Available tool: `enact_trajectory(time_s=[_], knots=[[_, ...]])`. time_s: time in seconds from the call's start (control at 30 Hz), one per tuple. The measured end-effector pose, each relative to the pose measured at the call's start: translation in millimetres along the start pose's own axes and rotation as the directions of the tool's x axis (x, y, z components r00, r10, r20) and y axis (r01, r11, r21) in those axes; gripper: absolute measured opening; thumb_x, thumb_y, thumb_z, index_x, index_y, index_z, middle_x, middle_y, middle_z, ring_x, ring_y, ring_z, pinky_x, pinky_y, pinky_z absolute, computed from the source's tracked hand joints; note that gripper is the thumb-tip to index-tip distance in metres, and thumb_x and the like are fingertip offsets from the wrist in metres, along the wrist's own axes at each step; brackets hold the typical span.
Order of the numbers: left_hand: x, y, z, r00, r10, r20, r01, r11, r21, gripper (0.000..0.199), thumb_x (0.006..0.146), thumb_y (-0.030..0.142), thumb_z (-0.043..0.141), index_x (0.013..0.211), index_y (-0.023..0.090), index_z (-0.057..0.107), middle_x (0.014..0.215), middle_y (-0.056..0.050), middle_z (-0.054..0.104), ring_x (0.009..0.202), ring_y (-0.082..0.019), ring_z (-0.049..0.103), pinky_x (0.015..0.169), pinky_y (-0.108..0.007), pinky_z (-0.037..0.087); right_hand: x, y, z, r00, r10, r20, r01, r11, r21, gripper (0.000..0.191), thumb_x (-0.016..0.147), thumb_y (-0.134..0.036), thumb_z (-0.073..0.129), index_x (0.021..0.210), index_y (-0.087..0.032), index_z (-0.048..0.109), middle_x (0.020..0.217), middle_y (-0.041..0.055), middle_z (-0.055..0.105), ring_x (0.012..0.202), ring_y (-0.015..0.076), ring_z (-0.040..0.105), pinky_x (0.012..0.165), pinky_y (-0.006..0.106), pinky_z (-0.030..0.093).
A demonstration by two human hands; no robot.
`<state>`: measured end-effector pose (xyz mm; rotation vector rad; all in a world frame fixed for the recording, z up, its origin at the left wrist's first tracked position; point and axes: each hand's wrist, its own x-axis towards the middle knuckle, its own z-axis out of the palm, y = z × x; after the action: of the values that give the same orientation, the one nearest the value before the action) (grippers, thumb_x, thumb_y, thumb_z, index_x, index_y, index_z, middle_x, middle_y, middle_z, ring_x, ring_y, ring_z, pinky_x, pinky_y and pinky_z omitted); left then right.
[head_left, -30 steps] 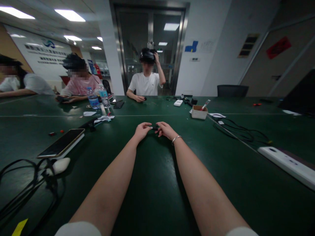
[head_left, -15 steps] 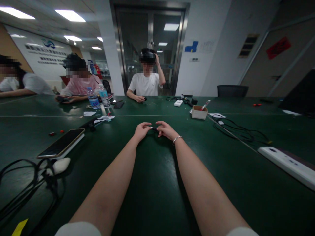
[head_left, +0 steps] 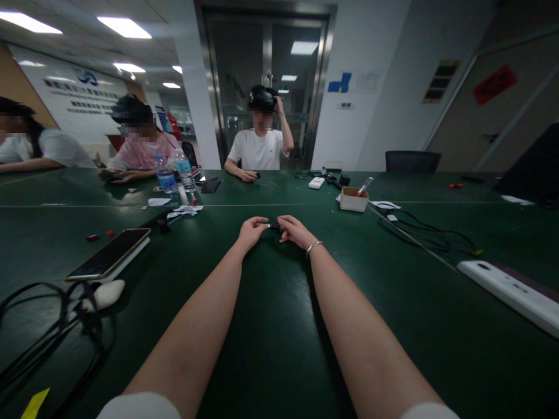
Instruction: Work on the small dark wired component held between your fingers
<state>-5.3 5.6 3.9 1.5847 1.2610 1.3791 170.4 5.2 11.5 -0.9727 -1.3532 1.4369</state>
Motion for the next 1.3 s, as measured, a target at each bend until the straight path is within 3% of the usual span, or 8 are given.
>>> enact_trajectory(time_s=[0.17, 0.33, 0.43, 0.57, 0.7, 0.83, 1.1, 1.3], knots=[[1.5, -2.8, -0.3, 1.000, 0.009, 0.004, -0.009, 1.000, 0.008, 0.025, 0.068, 0.018, 0.063, 0.092, 0.013, 0.070, 0.072, -0.004, 0.065, 0.066, -0.014, 0.057, 0.071, -0.029, 0.044, -1.9, 0.2, -0.9, 0.998, -0.052, 0.020, 0.052, 0.998, 0.021, 0.039, 0.076, -0.005, 0.059, 0.110, -0.022, 0.049, 0.081, -0.0038, 0.056, 0.043, 0.0029, 0.053, 0.049, 0.022, 0.057], [1.6, -3.6, -0.4, 1.000, 0.017, 0.003, -0.017, 1.000, 0.002, 0.025, 0.069, 0.019, 0.063, 0.092, 0.014, 0.070, 0.072, -0.004, 0.065, 0.068, -0.015, 0.057, 0.072, -0.029, 0.045, -2.6, -0.6, -1.2, 1.000, -0.011, 0.016, 0.011, 1.000, 0.029, 0.022, 0.084, -0.011, 0.053, 0.105, -0.018, 0.052, 0.074, -0.0022, 0.057, 0.041, 0.0041, 0.051, 0.046, 0.023, 0.056], [1.0, -2.1, -0.6, 1.000, 0.007, 0.000, -0.007, 1.000, 0.012, 0.025, 0.069, 0.018, 0.063, 0.092, 0.013, 0.070, 0.071, -0.003, 0.065, 0.067, -0.015, 0.057, 0.072, -0.030, 0.045, -1.1, 0.2, -0.7, 0.999, -0.042, 0.021, 0.041, 0.999, 0.015, 0.028, 0.079, -0.004, 0.055, 0.103, -0.018, 0.053, 0.076, -0.0026, 0.057, 0.042, 0.0037, 0.051, 0.047, 0.023, 0.056], [1.6, -2.5, -0.2, 1.000, 0.004, 0.002, -0.004, 1.000, 0.000, 0.025, 0.068, 0.017, 0.064, 0.092, 0.013, 0.070, 0.074, -0.004, 0.066, 0.070, -0.015, 0.058, 0.074, -0.030, 0.045, -0.1, 1.9, -1.2, 1.000, -0.026, 0.014, 0.026, 1.000, 0.010, 0.020, 0.083, -0.010, 0.055, 0.102, -0.017, 0.054, 0.075, -0.0020, 0.057, 0.040, 0.0035, 0.050, 0.046, 0.023, 0.056], [3.4, -6.3, 0.9, 1.000, 0.003, -0.009, -0.003, 1.000, -0.030, 0.025, 0.067, 0.018, 0.064, 0.091, 0.014, 0.070, 0.075, -0.004, 0.066, 0.070, -0.015, 0.059, 0.075, -0.029, 0.045, -0.4, 2.3, -1.9, 0.998, -0.069, 0.012, 0.069, 0.998, -0.011, 0.033, 0.078, -0.006, 0.060, 0.107, -0.020, 0.054, 0.084, -0.0015, 0.057, 0.043, 0.0026, 0.052, 0.049, 0.022, 0.057], [4.4, -7.9, 0.1, 1.000, 0.014, -0.001, -0.014, 0.999, -0.039, 0.026, 0.067, 0.021, 0.064, 0.091, 0.014, 0.070, 0.074, -0.004, 0.066, 0.070, -0.015, 0.058, 0.074, -0.028, 0.044, 0.1, 2.2, -2.1, 0.999, -0.041, 0.023, 0.041, 0.999, -0.017, 0.024, 0.083, -0.012, 0.057, 0.106, -0.018, 0.055, 0.070, -0.0031, 0.057, 0.041, 0.0040, 0.049, 0.046, 0.022, 0.056], [1.0, -6.6, -0.2, 0.993, -0.005, 0.119, -0.007, 0.995, 0.099, 0.027, 0.076, 0.026, 0.051, 0.093, 0.017, 0.070, 0.074, -0.003, 0.064, 0.066, -0.014, 0.055, 0.065, -0.026, 0.041, 0.2, 3.6, -4.1, 0.994, -0.069, 0.083, 0.069, 0.998, 0.004, 0.023, 0.076, -0.006, 0.059, 0.097, -0.016, 0.061, 0.065, -0.0048, 0.056, 0.044, 0.0044, 0.050, 0.048, 0.021, 0.056], [-0.8, -4.8, -0.2, 0.987, -0.009, 0.158, -0.015, 0.989, 0.148, 0.037, 0.085, 0.040, 0.040, 0.092, 0.018, 0.069, 0.057, 0.000, 0.053, 0.056, -0.014, 0.048, 0.057, -0.026, 0.037, -0.6, 3.2, -4.2, 0.994, -0.060, 0.088, 0.061, 0.998, -0.001, 0.022, 0.075, -0.008, 0.063, 0.095, -0.015, 0.063, 0.066, -0.0039, 0.058, 0.047, 0.0039, 0.050, 0.049, 0.019, 0.055]])
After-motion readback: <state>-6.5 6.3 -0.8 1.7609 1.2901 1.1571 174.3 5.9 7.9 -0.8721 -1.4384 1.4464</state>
